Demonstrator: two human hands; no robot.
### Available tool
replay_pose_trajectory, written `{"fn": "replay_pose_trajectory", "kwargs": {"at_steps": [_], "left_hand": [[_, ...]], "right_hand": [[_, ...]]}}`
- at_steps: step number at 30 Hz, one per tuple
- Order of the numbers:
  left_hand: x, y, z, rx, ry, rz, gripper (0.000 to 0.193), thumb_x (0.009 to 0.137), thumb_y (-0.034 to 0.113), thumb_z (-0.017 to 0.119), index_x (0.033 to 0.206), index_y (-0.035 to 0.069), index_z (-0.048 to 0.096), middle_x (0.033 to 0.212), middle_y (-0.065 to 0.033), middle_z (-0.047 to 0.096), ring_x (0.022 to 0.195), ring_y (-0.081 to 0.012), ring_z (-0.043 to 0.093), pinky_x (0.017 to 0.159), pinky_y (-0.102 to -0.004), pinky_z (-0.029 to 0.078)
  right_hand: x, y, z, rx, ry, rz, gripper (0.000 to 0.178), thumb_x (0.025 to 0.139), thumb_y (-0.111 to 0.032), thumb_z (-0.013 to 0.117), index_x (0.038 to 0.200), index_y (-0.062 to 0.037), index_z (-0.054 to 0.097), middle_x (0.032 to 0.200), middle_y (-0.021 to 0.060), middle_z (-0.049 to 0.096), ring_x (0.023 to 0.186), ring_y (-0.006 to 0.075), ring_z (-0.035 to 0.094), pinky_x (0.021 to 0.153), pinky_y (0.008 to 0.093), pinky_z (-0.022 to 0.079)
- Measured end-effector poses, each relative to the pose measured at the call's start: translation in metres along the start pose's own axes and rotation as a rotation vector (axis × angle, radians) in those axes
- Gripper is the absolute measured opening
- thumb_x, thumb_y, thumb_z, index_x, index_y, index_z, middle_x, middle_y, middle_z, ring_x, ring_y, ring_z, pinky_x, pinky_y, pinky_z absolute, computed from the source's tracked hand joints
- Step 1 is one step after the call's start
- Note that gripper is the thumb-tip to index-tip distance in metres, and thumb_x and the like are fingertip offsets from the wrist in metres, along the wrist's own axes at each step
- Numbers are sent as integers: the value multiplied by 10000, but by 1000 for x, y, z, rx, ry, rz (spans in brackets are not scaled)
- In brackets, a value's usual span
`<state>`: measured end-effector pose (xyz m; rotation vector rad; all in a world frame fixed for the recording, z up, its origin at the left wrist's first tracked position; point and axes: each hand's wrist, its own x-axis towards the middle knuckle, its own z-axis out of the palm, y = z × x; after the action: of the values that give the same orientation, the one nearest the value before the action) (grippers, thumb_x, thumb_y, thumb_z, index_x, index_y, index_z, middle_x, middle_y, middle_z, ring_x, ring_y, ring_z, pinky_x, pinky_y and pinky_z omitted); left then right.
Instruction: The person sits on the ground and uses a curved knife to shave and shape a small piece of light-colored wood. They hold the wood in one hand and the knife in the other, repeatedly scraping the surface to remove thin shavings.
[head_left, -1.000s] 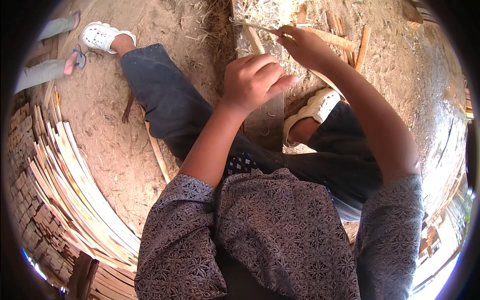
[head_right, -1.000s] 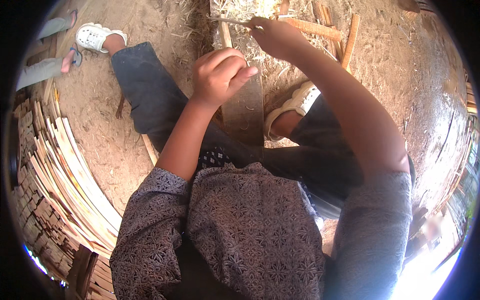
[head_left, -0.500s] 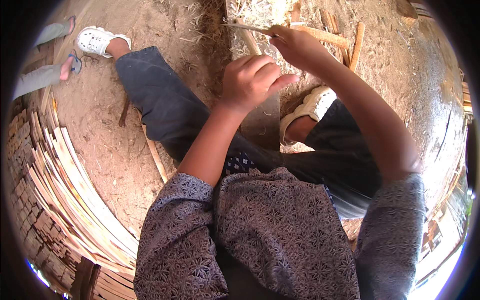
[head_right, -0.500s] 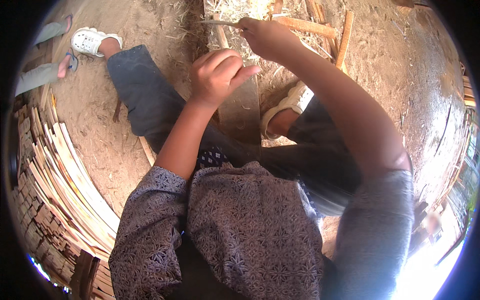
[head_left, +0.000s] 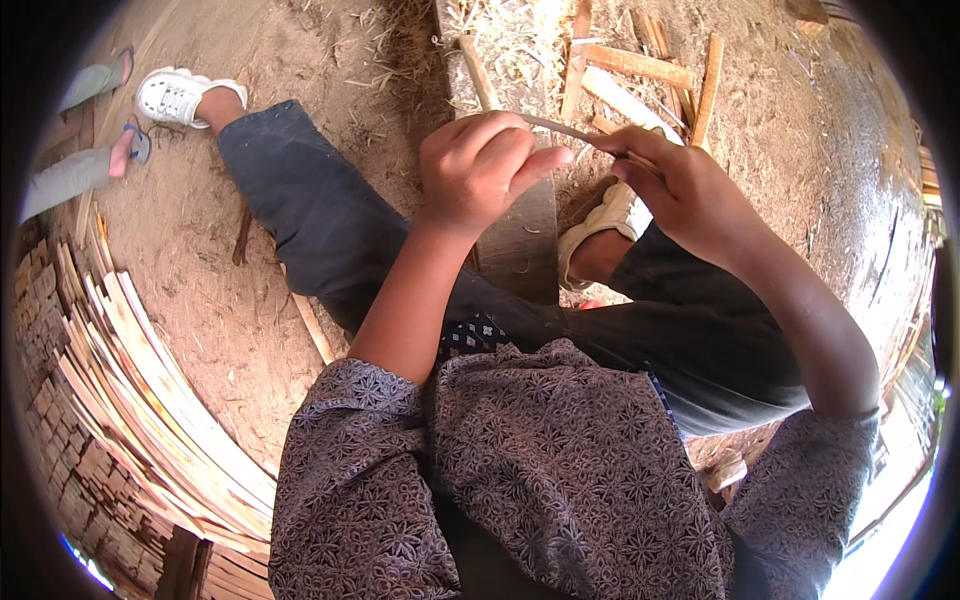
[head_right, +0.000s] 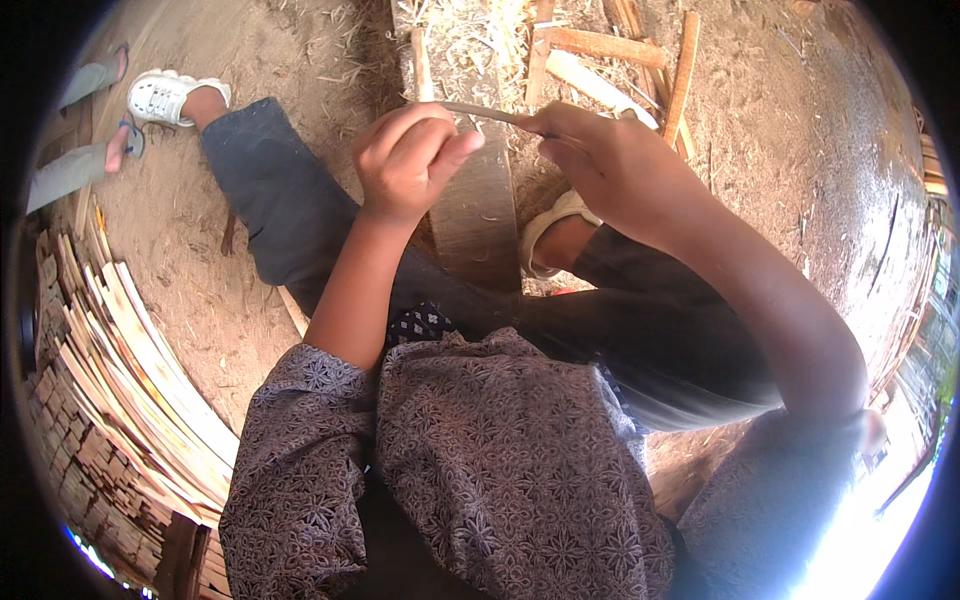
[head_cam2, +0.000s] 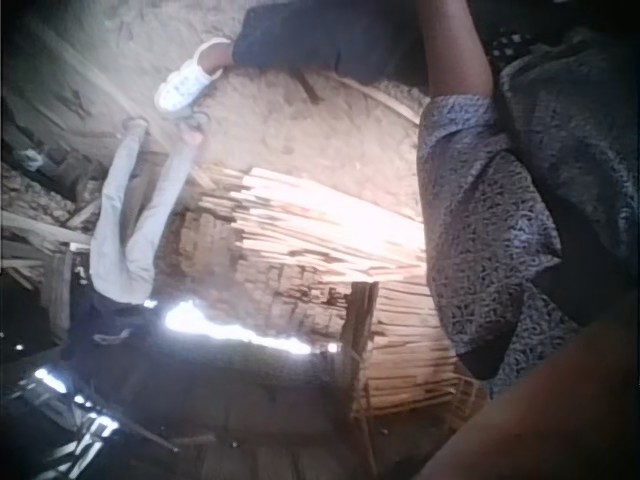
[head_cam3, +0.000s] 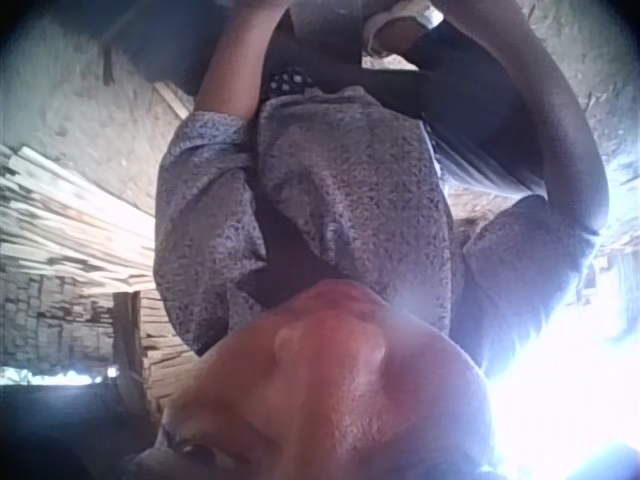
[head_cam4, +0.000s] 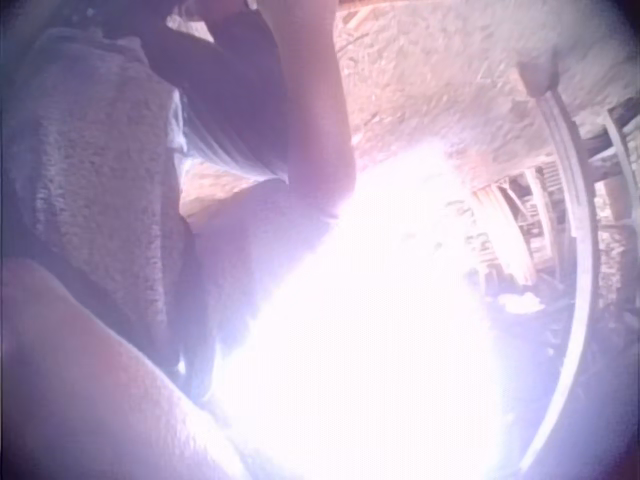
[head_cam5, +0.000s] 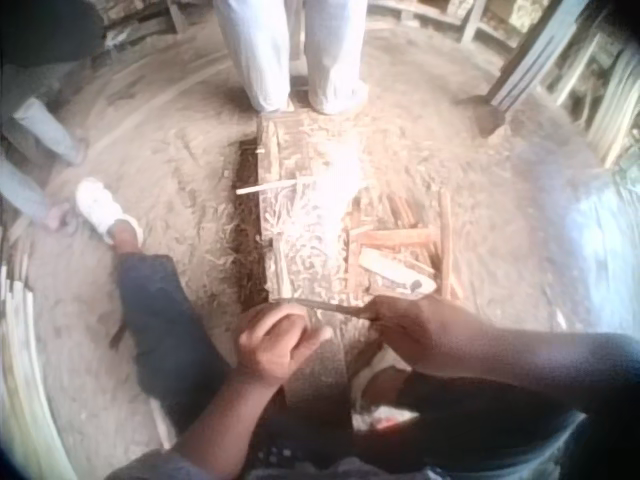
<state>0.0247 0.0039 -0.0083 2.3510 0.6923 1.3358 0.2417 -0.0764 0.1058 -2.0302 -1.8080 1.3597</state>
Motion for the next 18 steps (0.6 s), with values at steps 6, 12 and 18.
{"fn": "replay_pose_trajectory", "kwargs": {"at_steps": [6,12,18], "left_hand": [[0,-15,-22,-70,165,-287,414,1081,225,520,740,5,600,730,-81,677,601,-172,647,559,-300,477],[-3,-8,-22,-139,212,-281,363,1051,230,597,760,13,611,738,-85,669,627,-207,643,580,-319,496],[-7,-7,-21,-103,76,-140,493,1002,441,652,703,60,564,684,-72,599,587,-265,619,538,-361,491]], "right_hand": [[35,-17,16,-81,98,-84,281,1065,-215,592,1337,-150,615,893,151,732,822,271,737,783,397,545],[40,-2,25,-32,122,-163,279,1061,-209,603,1326,-126,632,967,159,736,877,259,734,802,389,542],[27,-4,18,-16,66,-78,272,1060,-169,597,1320,-98,634,972,145,733,833,222,704,791,382,533]]}}
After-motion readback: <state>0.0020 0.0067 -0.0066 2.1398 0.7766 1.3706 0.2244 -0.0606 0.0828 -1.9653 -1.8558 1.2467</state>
